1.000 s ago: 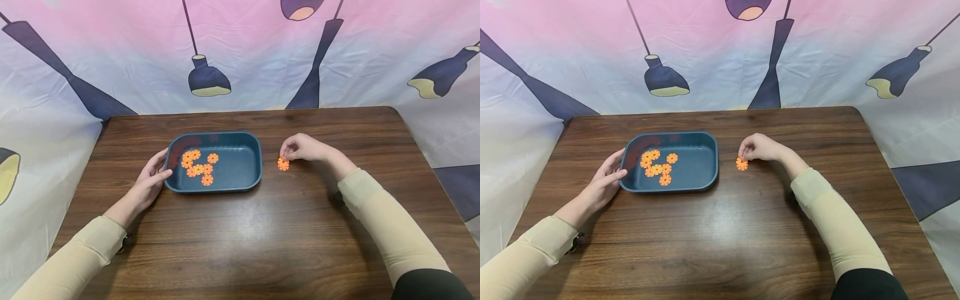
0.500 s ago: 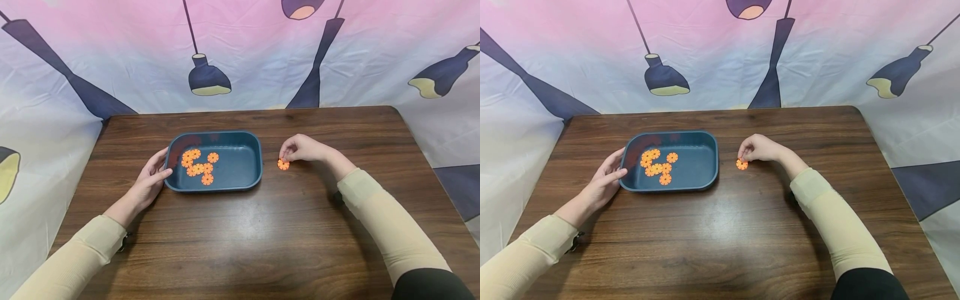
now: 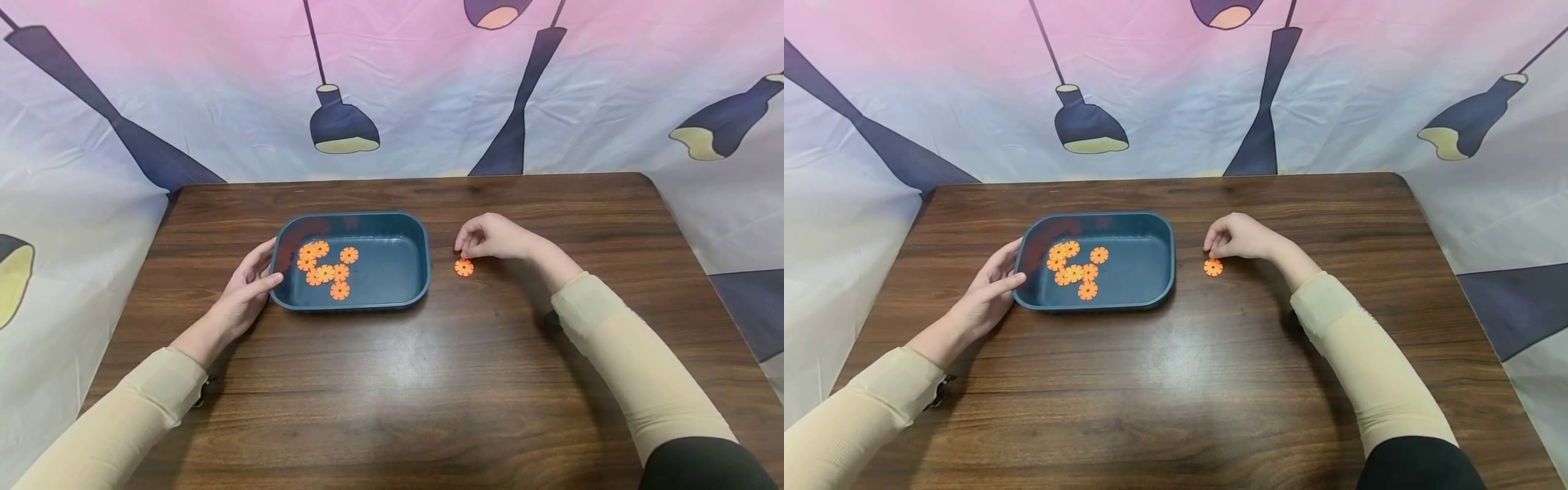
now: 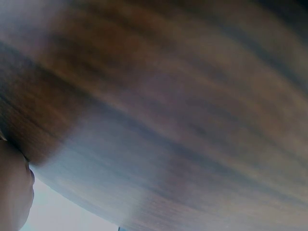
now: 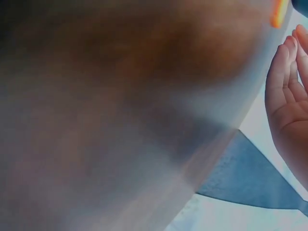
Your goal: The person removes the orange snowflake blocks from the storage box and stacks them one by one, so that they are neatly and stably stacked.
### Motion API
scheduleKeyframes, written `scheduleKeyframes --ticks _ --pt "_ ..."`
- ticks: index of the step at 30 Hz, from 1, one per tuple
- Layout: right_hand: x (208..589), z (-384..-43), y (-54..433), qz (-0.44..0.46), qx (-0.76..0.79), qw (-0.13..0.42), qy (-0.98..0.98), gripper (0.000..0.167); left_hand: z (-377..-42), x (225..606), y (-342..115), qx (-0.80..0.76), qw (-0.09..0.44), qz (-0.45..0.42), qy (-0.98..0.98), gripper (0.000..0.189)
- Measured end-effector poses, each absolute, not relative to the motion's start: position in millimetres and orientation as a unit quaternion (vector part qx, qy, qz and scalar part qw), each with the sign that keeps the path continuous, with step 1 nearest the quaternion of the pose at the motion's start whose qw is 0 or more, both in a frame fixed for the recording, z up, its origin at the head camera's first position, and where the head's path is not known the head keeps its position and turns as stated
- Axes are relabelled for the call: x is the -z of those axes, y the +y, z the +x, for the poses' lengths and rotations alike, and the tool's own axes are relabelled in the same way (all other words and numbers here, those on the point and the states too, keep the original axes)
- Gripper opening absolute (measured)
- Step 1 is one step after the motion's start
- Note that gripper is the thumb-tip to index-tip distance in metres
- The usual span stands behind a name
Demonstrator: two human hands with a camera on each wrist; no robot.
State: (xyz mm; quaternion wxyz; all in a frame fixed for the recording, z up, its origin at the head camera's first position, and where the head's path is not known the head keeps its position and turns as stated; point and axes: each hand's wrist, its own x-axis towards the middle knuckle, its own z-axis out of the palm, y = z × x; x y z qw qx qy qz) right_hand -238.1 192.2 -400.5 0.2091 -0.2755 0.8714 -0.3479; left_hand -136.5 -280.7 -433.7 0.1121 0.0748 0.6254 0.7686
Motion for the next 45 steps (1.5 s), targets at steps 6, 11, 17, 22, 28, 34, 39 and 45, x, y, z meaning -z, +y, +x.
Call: scheduleKeyframes --ticks 6,11,17,22,28,34,39,45 --pt "380.4 -241.2 177.0 -0.275 0.363 0.177 0.872 0.010 -137.2 433.5 -280.6 -0.774 0.108 0.079 0.619 0.059" --pt "364.5 -243.2 157.6 -0.281 0.377 0.159 0.868 0.010 -137.5 433.6 -280.2 -0.773 0.111 0.079 0.619 0.059" --pt "355.3 -245.2 129.2 -0.291 0.408 0.159 0.851 0.012 -136.8 433.7 -280.6 -0.772 0.111 0.076 0.622 0.061" --pt "356.0 -246.1 104.7 -0.306 0.418 0.169 0.839 0.016 -136.5 433.4 -280.5 -0.768 0.114 0.069 0.626 0.060" --pt "362.0 -243.7 78.8 -0.325 0.415 0.183 0.830 0.021 -136.4 432.6 -280.0 -0.766 0.119 0.059 0.629 0.059" --pt "370.5 -241.8 57.6 -0.341 0.392 0.182 0.835 0.023 -136.2 431.8 -280.5 -0.764 0.121 0.055 0.631 0.059" --pt "376.5 -240.7 44.8 -0.352 0.387 0.181 0.832 0.025 -136.4 431.9 -280.7 -0.766 0.117 0.059 0.630 0.059" --pt "384.0 -240.0 32.0 -0.364 0.370 0.191 0.833 0.026 -136.7 432.9 -280.3 -0.769 0.115 0.064 0.626 0.059"
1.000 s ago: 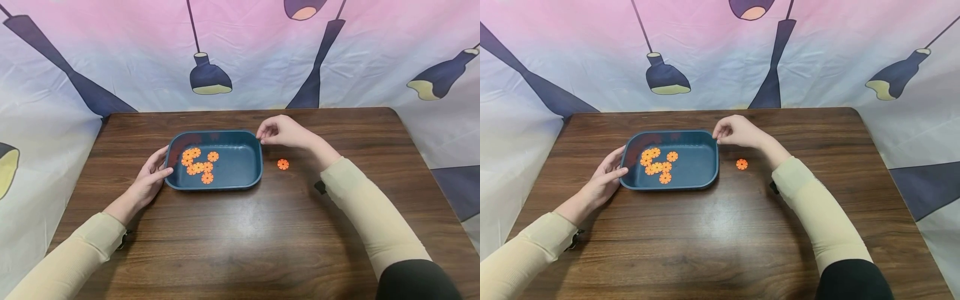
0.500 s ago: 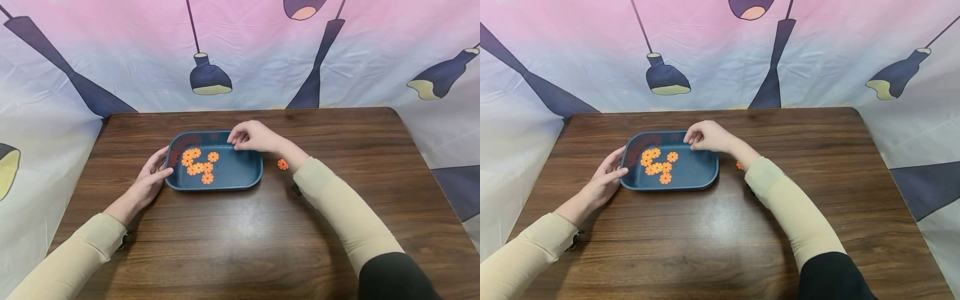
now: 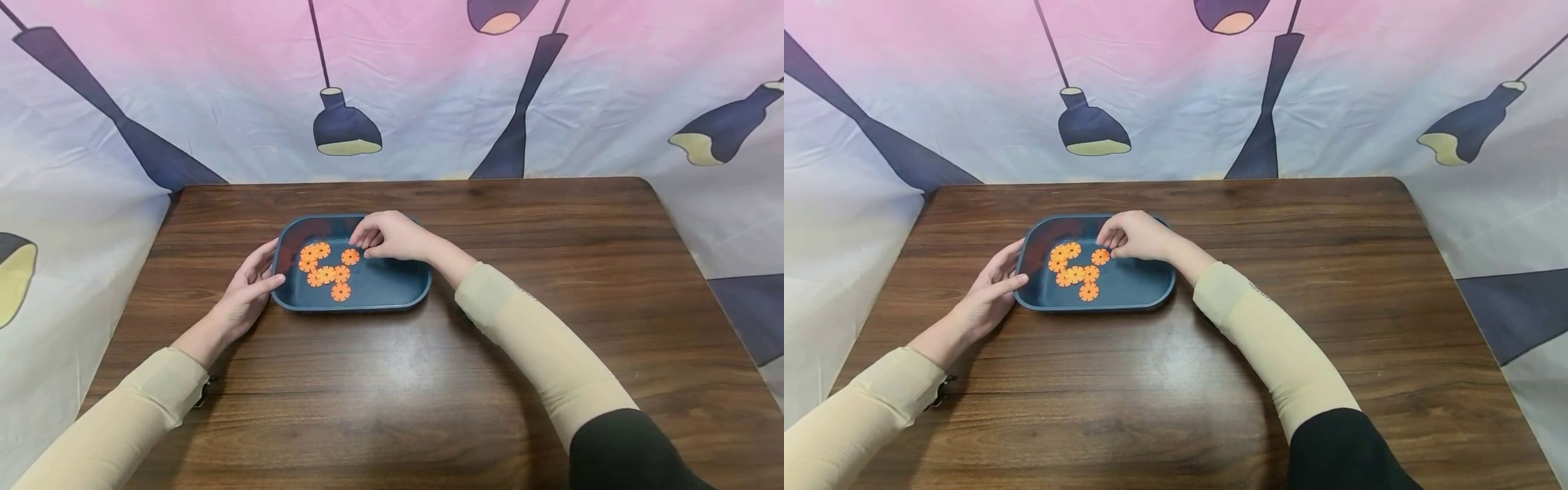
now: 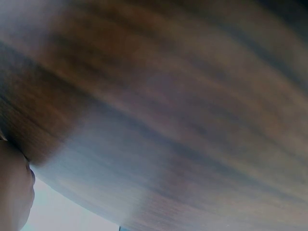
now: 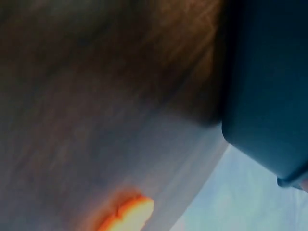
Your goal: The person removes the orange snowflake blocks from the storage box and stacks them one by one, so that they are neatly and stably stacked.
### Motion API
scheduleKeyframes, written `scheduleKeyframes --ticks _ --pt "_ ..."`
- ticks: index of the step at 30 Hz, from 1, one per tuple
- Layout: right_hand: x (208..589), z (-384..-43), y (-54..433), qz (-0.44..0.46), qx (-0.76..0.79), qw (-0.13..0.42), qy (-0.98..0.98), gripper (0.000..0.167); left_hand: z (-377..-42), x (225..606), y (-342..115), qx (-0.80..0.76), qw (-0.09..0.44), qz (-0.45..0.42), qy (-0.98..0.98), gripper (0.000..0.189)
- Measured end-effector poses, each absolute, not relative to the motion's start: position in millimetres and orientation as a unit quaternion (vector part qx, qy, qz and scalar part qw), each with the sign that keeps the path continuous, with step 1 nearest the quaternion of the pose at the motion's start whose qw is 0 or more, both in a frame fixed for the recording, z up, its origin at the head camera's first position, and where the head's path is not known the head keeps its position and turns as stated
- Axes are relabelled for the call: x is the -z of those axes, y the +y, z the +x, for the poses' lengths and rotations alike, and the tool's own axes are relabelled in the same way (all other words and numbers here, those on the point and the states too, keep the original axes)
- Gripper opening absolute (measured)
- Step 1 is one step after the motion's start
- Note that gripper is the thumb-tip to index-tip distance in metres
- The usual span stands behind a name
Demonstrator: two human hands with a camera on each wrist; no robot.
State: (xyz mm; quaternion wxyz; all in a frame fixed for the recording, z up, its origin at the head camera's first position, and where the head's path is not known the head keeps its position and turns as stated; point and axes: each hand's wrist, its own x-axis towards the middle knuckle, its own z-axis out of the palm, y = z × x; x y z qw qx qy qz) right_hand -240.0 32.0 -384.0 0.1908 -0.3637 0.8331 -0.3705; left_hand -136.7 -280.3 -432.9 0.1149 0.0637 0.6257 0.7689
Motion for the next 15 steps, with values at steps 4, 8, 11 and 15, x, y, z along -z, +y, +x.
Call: scheduleKeyframes --ticks 4,8,11,15 --pt "389.2 -240.7 24.5 -0.373 0.364 0.197 0.830 0.030 -136.3 432.7 -280.6 -0.770 0.115 0.063 0.625 0.059" --pt "393.2 -242.4 18.4 -0.379 0.357 0.199 0.830 0.032 -136.1 432.4 -280.5 -0.767 0.116 0.063 0.628 0.059" --pt "395.5 -243.0 15.3 -0.382 0.349 0.204 0.831 0.034 -136.0 432.4 -280.1 -0.765 0.116 0.063 0.631 0.060" --pt "397.8 -242.9 12.5 -0.389 0.333 0.205 0.834 0.037 -135.5 432.4 -280.2 -0.762 0.115 0.063 0.634 0.060"
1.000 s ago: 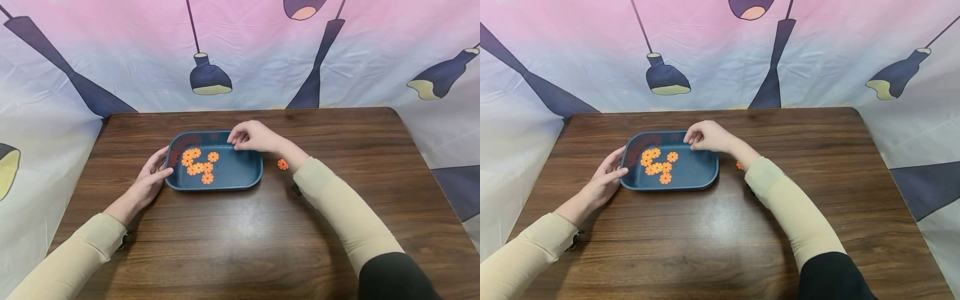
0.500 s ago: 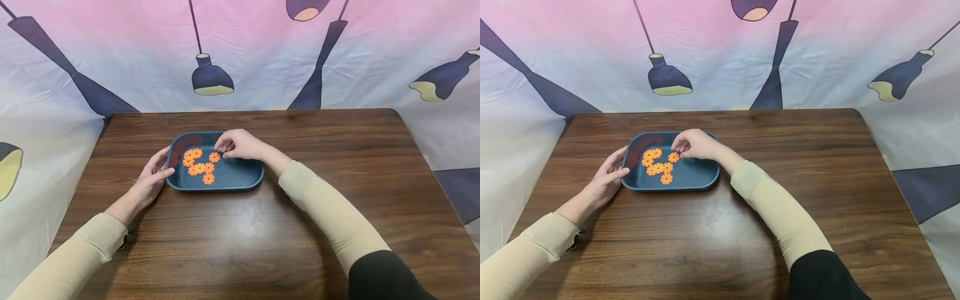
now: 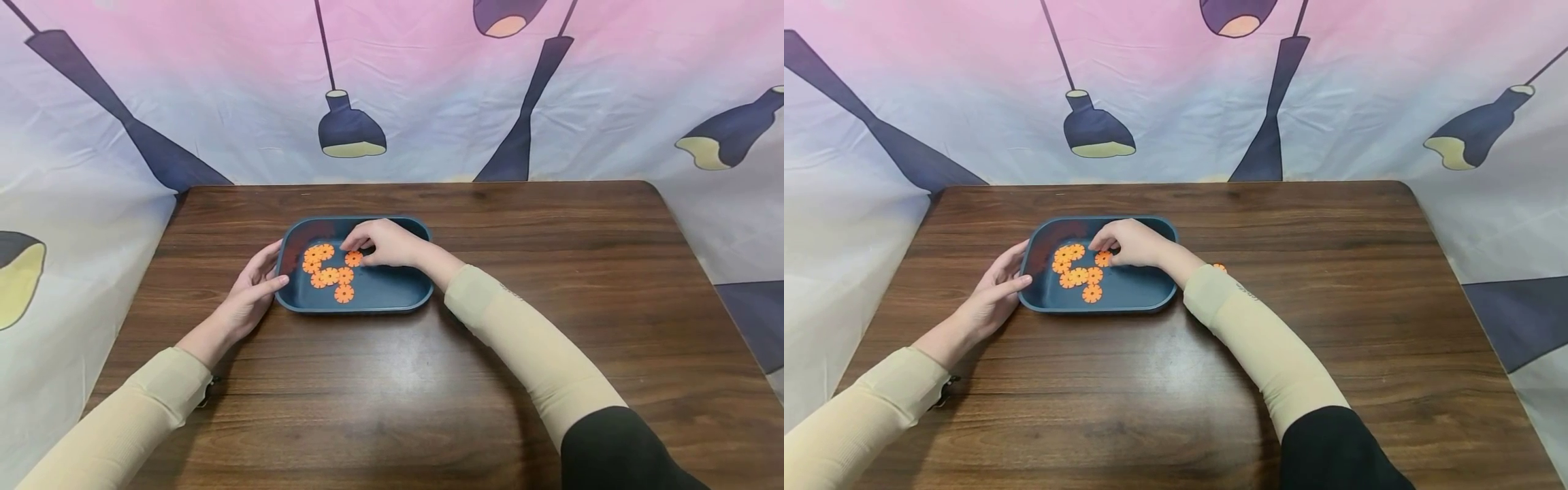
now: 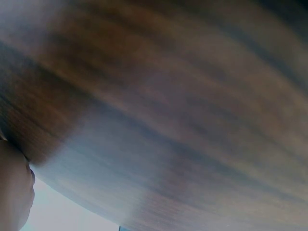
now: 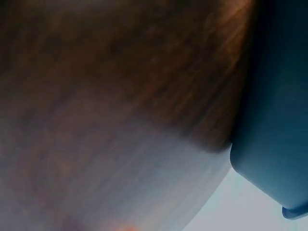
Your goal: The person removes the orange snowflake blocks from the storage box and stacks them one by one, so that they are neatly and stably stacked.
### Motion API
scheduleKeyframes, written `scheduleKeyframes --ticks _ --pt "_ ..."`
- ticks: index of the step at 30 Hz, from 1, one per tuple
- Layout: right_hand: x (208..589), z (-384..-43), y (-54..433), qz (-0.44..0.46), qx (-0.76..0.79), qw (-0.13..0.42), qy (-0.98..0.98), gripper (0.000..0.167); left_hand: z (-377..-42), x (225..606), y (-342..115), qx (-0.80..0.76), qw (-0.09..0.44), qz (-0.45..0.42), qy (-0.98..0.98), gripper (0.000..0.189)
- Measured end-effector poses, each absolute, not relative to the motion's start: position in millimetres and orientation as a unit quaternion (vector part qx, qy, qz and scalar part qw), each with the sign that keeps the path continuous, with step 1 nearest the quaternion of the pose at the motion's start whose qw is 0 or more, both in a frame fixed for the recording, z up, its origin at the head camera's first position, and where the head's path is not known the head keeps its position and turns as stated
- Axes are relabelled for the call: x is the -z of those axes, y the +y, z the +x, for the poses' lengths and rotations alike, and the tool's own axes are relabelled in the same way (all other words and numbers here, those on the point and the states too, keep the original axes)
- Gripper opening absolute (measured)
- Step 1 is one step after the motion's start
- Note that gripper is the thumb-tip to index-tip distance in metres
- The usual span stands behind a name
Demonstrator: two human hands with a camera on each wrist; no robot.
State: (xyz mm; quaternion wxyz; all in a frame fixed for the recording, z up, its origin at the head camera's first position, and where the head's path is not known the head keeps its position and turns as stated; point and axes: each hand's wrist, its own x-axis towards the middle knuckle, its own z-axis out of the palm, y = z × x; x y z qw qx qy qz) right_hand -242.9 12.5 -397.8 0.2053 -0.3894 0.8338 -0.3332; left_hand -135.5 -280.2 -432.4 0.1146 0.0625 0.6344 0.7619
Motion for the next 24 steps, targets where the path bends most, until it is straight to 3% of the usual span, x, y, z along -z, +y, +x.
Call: scheduleKeyframes --ticks 24 --pt "401.3 -240.1 8.9 -0.415 0.278 0.193 0.845 0.034 -136.3 434.2 -279.7 -0.769 0.105 0.080 0.626 0.058"
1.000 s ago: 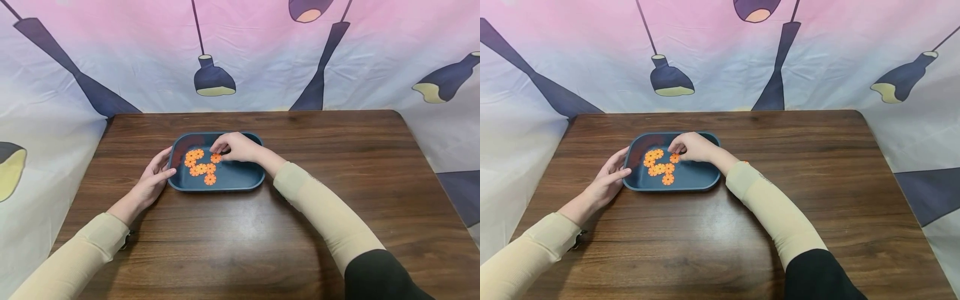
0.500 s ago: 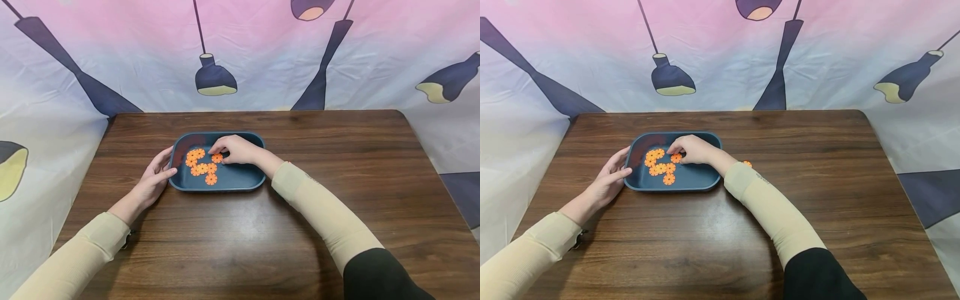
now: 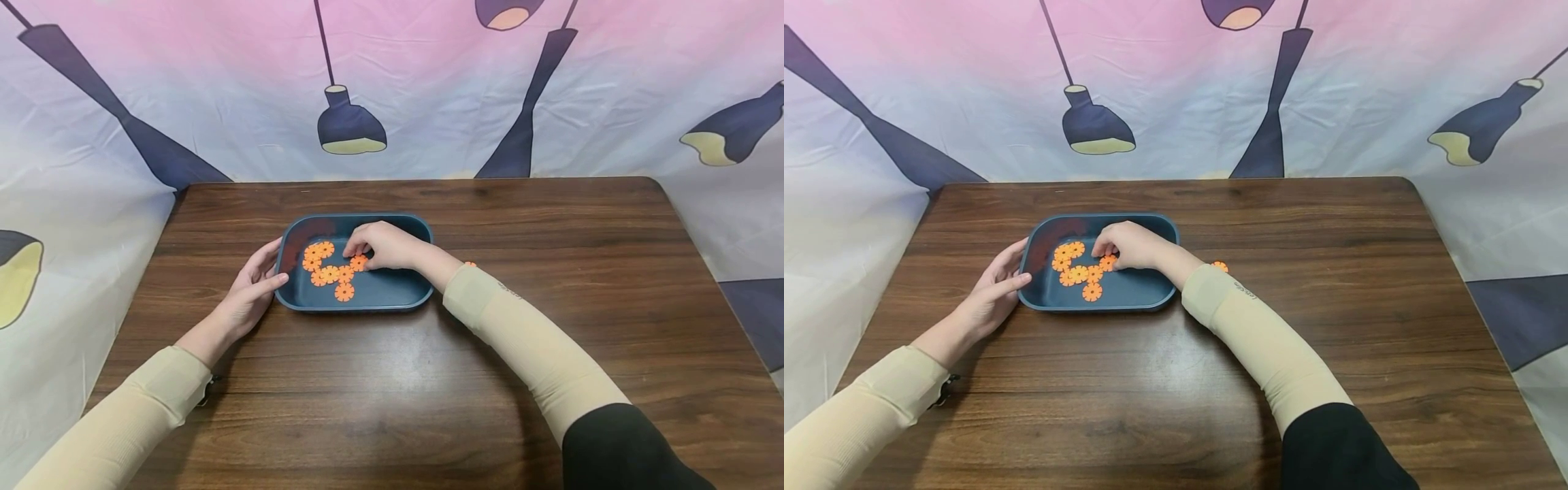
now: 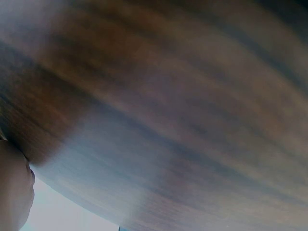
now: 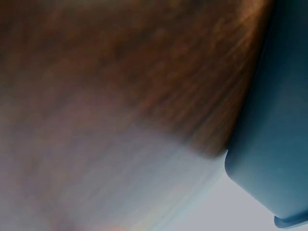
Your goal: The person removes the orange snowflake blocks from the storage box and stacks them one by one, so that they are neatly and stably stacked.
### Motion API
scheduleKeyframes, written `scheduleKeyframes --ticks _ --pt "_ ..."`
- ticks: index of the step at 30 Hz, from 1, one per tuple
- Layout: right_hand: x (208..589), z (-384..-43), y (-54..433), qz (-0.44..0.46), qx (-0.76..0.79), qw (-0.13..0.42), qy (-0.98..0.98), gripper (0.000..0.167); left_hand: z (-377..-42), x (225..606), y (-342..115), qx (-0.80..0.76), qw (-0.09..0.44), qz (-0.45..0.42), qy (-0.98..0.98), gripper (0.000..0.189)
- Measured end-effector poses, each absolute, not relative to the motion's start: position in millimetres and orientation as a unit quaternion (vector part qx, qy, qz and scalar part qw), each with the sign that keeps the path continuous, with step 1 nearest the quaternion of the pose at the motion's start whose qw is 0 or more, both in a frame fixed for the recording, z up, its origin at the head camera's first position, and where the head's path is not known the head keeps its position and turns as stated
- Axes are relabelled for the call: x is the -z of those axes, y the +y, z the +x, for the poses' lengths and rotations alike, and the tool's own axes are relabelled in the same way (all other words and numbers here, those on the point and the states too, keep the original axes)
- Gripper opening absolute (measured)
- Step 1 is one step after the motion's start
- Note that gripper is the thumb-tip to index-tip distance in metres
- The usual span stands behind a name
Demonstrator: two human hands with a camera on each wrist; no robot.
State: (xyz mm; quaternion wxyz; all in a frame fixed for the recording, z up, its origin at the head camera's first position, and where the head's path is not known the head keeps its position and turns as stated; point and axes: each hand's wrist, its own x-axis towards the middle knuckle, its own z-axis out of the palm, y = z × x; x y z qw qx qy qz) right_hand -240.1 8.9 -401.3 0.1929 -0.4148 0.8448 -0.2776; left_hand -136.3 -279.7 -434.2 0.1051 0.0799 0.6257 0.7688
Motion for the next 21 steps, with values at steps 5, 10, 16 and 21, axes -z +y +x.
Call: scheduleKeyframes --ticks 5,10,16,21 --pt "399.9 -238.7 9.8 -0.415 0.267 0.197 0.847 0.029 -136.6 434.3 -279.0 -0.771 0.105 0.084 0.623 0.059" --pt "398.7 -237.5 9.6 -0.415 0.261 0.199 0.849 0.026 -136.7 434.5 -278.4 -0.772 0.105 0.081 0.621 0.059" --pt "397.0 -236.8 10.8 -0.417 0.255 0.191 0.852 0.015 -136.3 433.3 -277.9 -0.773 0.106 0.082 0.620 0.059" --pt "391.2 -236.7 18.1 -0.409 0.282 0.200 0.845 0.005 -135.8 432.7 -278.9 -0.774 0.107 0.079 0.619 0.058"
